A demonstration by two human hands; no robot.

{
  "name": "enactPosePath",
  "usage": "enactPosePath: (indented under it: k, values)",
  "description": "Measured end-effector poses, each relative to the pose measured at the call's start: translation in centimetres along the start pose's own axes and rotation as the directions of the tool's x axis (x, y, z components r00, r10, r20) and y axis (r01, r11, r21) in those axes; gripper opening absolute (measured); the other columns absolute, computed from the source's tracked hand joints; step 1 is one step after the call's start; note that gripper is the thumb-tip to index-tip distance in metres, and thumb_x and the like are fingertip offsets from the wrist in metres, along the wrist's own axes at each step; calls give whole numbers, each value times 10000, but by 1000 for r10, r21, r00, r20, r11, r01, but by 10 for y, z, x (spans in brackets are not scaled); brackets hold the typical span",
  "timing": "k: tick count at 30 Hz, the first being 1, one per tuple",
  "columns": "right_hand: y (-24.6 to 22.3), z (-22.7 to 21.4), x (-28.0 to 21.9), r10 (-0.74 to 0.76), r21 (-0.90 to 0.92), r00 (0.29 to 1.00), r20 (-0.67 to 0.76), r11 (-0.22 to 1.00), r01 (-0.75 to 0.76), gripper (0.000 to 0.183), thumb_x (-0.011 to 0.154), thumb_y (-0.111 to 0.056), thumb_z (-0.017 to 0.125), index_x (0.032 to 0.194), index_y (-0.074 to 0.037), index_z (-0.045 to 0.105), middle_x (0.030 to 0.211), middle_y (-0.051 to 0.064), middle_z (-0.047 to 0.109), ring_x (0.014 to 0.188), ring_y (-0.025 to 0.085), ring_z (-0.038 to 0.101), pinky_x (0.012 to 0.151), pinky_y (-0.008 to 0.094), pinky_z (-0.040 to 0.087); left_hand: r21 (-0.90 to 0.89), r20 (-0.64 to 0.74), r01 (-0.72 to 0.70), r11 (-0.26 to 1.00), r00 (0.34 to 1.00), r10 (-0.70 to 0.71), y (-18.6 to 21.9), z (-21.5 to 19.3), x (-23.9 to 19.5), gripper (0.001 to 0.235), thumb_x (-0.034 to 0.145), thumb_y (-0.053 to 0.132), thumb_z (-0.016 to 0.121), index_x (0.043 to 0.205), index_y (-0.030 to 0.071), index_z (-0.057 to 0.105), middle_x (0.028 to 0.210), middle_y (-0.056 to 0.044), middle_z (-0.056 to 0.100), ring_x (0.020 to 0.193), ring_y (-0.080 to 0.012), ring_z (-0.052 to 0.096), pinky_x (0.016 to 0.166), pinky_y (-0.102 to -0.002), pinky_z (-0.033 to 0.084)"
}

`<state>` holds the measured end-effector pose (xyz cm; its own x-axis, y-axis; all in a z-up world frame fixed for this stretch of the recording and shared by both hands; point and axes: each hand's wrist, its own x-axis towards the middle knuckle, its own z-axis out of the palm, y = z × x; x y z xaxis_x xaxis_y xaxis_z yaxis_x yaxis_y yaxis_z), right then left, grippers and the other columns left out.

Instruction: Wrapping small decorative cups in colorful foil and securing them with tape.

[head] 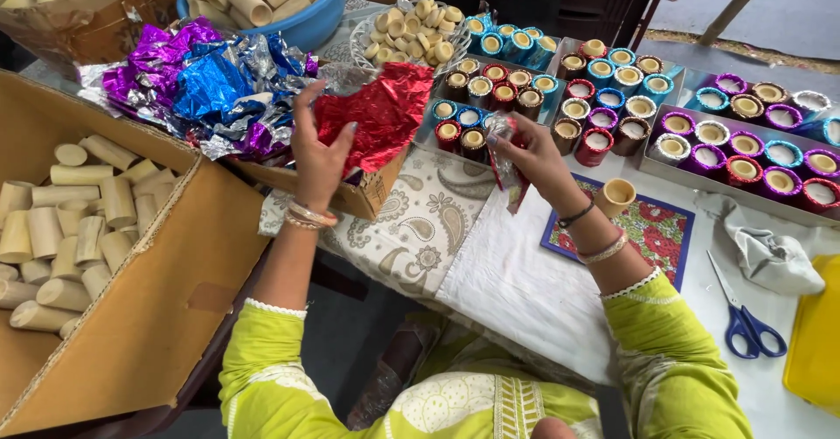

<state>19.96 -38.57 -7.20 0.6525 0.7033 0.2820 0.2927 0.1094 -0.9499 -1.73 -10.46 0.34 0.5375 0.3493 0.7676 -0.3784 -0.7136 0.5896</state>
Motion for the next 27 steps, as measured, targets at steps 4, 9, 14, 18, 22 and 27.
enactPosePath:
  k: [4,9,14,18,22,27]
  values:
    - [-26,-12,-10,125,142,989,-73,983,-114,451,946,-127,703,1374,-97,565,991,-27,708,886,64,636,782,224,530,125,56,267,955,960,-276,-2,45,-28,236,1006,75,634,1233,133,664,1139,-30,710,858,-175,712,699,-354,595]
    - [19,-87,-31,88,412,982,-165,911,-13,209,1050,-154,575,1224,-38,594,1035,-4,665,919,97,644,821,254,545,171,468,-812,558,566,679,66,110,-50,296,890,65,748,1182,59,701,1055,-80,622,1065,-261,601,924,-392,548]
    - [-13,-149,-78,96,409,927,-364,910,67,156,1101,-140,540,1180,-39,628,1039,12,672,926,111,634,824,269,521,-17,576,-880,475,380,724,63,188,-74,241,886,110,728,1119,50,711,1081,-58,625,1096,-237,603,997,-386,532]
    - [0,-207,-117,-61,236,840,-538,946,220,196,1058,-139,539,1207,-57,635,1158,-7,677,1089,100,659,969,258,540,-228,689,-789,570,283,668,66,249,-95,139,886,125,711,1013,70,707,1134,-65,643,1170,-242,594,1071,-396,491]
    - [6,-243,-136,129,436,746,-654,870,232,149,1102,-194,615,1148,-53,632,898,50,624,802,176,614,716,347,515,-350,690,-667,657,291,663,107,286,-82,293,867,344,664,868,53,702,1175,-132,653,1206,-321,568,1074,-457,395]
    - [-45,-229,-133,62,609,953,-298,781,139,428,1044,-265,472,1291,25,667,1098,141,727,978,221,702,885,366,559,-64,994,-592,803,33,103,128,318,-72,508,1074,439,473,820,82,730,1024,-125,686,1194,-317,537,1205,-563,194]
